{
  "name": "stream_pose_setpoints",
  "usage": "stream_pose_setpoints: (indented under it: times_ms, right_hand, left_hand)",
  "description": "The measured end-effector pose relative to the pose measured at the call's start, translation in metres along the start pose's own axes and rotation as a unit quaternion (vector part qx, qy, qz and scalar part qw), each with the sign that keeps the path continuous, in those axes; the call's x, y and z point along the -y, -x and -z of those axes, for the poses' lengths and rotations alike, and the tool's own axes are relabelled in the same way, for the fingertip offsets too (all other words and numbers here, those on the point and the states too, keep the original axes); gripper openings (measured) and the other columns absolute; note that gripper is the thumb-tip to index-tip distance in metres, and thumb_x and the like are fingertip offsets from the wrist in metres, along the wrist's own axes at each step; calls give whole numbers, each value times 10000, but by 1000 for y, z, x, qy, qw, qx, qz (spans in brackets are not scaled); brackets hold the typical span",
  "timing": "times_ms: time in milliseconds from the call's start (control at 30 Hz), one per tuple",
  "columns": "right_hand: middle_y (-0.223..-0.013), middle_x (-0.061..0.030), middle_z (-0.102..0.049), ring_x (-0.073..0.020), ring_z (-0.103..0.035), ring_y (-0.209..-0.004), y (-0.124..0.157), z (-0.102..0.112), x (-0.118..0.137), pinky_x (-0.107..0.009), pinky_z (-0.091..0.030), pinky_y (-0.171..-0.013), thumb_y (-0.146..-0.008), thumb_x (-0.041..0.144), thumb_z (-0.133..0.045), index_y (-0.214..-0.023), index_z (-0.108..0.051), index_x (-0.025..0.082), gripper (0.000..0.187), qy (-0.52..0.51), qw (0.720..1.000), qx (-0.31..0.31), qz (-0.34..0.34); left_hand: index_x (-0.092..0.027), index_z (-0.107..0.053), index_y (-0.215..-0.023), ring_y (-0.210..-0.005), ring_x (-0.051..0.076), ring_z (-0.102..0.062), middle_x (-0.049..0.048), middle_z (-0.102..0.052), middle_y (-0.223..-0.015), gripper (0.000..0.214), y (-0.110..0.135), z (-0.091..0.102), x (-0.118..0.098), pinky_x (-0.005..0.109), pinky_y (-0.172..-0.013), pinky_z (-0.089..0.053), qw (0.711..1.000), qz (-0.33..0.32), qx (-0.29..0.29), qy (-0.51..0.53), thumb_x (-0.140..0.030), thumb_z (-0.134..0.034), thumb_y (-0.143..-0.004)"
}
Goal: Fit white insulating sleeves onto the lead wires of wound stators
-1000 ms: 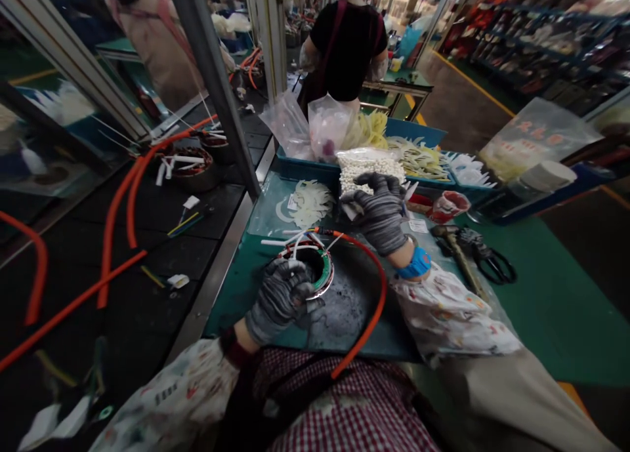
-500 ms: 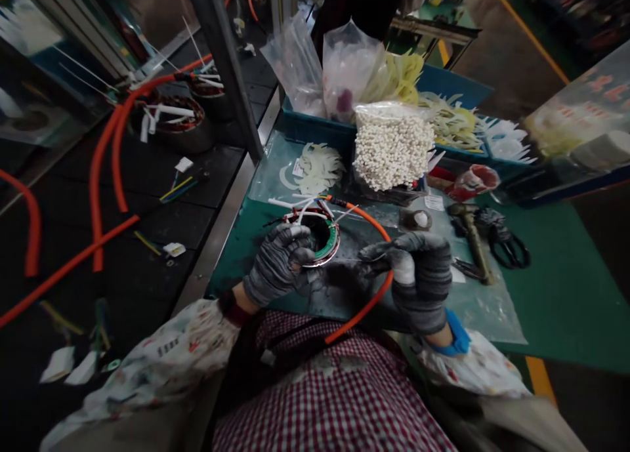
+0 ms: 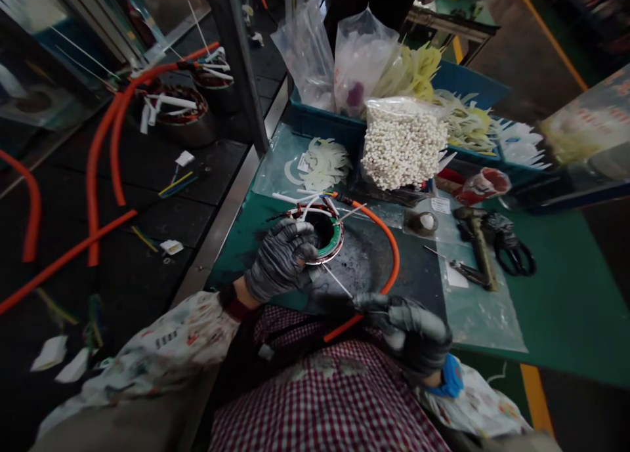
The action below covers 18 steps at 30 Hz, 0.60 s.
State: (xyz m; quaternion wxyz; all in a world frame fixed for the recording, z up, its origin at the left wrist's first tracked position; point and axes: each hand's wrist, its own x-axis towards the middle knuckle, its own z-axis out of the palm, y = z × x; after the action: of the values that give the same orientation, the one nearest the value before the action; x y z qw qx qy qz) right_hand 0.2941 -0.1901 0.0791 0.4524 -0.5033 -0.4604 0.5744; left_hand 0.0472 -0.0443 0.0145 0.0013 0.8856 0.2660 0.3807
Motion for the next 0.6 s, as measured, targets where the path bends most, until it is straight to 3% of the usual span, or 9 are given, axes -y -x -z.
stream_pose_setpoints:
  times_ms: [67,133,233,300,400,500,600]
  right_hand:
    - [-516,17,-569,-164,-522,-426,-14,-2,-1,-331,-528,-465,-1021,551,-672,-1017,-891,236,384,23,999,39,-16]
    - [-691,-27,-730,-190,-665,-575,-37,-3,-8,-349,-609,-593,-974,515,-770,-1100,-895,236,331,87,995,48,13]
    - [-952,-77,-850,-256,-789,-830,-76,-4,-19,-395,-661,-801,-883,512,-883,-1083,-887,256,325,222,966,-28,131]
    - [-1027,-84,-871,-273,-813,-897,-97,-6,-20,-390,-662,-828,-931,528,-848,-1164,-867,260,356,308,930,-72,188]
    - [-1029,-75,-876,-258,-822,-917,-116,-13,-7,-349,-642,-818,-1033,458,-758,-1180,-856,253,271,365,909,-31,201]
    - [-886,-43,-840,-198,-771,-791,-125,-18,8,-311,-608,-758,-1049,392,-732,-1021,-847,221,208,303,933,8,194]
    - [-933,-30,-846,-182,-770,-831,-129,-14,15,-311,-630,-802,-1061,441,-721,-1028,-842,217,256,151,976,34,153]
  left_hand:
    - [-285,-733,-1063,-1229,297,-744,62,-837,-1130,159,-3,3,1,527,-1149,-611,1000,-11,9,1,-350,-773,-923]
    - [-273,-731,-1072,-1244,275,-744,52,-843,-1152,159,-6,6,1,485,-1160,-599,1000,-30,7,2,-354,-775,-942]
    - [-273,-751,-1117,-1264,257,-748,31,-847,-1222,177,-8,9,2,462,-1165,-582,999,-29,16,-4,-397,-756,-989]
    - [-287,-775,-1139,-1272,259,-749,22,-848,-1226,184,-8,10,2,465,-1173,-571,999,-20,25,-1,-410,-753,-1004]
    - [-289,-809,-1112,-1251,271,-753,36,-847,-1197,183,-7,9,2,480,-1176,-565,1000,-13,18,11,-405,-803,-970]
    - [-281,-818,-1063,-1224,270,-758,42,-848,-1184,161,-8,9,1,469,-1159,-575,1000,-6,11,8,-396,-831,-950]
    - [-270,-812,-1049,-1225,263,-755,48,-847,-1193,134,-10,9,0,452,-1146,-581,1000,-11,6,0,-383,-795,-978]
